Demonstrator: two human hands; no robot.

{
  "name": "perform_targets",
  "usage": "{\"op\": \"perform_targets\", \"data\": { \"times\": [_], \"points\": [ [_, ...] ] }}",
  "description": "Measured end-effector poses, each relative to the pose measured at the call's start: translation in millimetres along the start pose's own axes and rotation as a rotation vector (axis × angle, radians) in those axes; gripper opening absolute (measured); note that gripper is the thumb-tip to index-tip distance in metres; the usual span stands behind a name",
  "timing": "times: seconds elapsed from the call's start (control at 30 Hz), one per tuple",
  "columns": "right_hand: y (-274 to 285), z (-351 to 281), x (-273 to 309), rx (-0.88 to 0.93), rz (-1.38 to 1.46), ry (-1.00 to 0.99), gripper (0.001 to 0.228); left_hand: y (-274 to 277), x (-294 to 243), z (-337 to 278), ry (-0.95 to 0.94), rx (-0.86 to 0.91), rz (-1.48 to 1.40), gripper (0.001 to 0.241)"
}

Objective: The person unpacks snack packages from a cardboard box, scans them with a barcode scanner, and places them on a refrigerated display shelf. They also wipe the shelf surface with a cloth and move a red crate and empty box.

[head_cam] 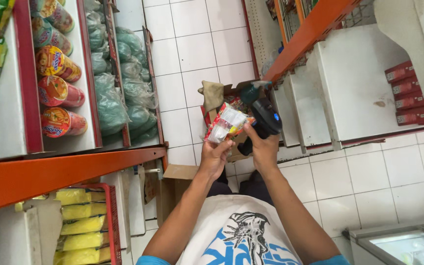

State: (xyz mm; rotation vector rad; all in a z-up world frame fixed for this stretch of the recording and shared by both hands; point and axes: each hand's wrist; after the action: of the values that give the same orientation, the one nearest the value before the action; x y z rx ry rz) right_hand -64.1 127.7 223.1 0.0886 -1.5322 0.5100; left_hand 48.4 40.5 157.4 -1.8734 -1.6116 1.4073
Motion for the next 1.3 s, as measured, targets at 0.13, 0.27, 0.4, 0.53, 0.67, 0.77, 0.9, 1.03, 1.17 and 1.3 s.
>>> {"op": "perform_targets", "data": {
  "times": [0.13, 0.27, 0.4, 0.53, 0.67, 0.77, 0.9, 1.03, 1.17, 1.3],
  "points": [
    [8.1, 2.8, 1.2, -0.036, -0.017, 0.000, 0.037, 7.5, -5.3, -0.1, 0.082, 0.049, 0.140, 0.047],
    [19.9, 8.0, -0.7, -0.052, 0.060, -0.011, 0.041, 17.0, -17.6, -7.5, 0.102, 0.139, 0.301, 0.071],
    [28.8, 5.7, -3.0, -0.037, 0.128, -0.024, 0.047, 13.2, -32.1, -14.6, 0.115, 0.208, 0.386, 0.086],
    [32.8, -2.6, -5.1, -0.018, 0.063, -0.060, 0.046, -0.8, -37.6, -15.8, 0.169, 0.130, 0.275, 0.076],
    [35.7, -6.5, -4.0, 0.009, 0.046, -0.104, 0.044, -20.0, -32.3, -6.5, 0.063, -0.012, 0.149, 0.065],
    [38.4, -4.5, -2.8, -0.003, 0.149, -0.101, 0.045, -25.0, -33.4, -3.2, -0.047, -0.019, 0.276, 0.062],
    [38.5, -9.8, -2.1, -0.039, 0.190, -0.123, 0.043, -24.6, -38.5, -0.9, -0.213, 0.006, 0.460, 0.058],
    [29.2, -17.5, -4.0, -0.006, 0.204, -0.108, 0.045, -26.2, -33.2, 4.0, 0.001, -0.078, 0.026, 0.047],
    [22.2, -24.2, -6.0, 0.038, 0.219, -0.106, 0.042, -26.1, -6.5, -1.2, 0.088, 0.042, -0.305, 0.036],
    [24.2, -26.1, -6.9, 0.074, 0.037, -0.103, 0.042, -20.4, 7.2, 2.7, 0.132, -0.011, -0.329, 0.034]
  ]
}}
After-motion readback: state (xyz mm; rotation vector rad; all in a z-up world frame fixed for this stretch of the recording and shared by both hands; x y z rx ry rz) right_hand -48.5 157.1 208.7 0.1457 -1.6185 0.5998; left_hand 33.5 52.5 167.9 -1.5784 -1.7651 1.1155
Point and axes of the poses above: each hand's wrist, its own z-axis towards the middle knuckle, its own y-axis out of the back of the hand, x = y × z, and after that the axes turned 14 degrees about y, right-handed
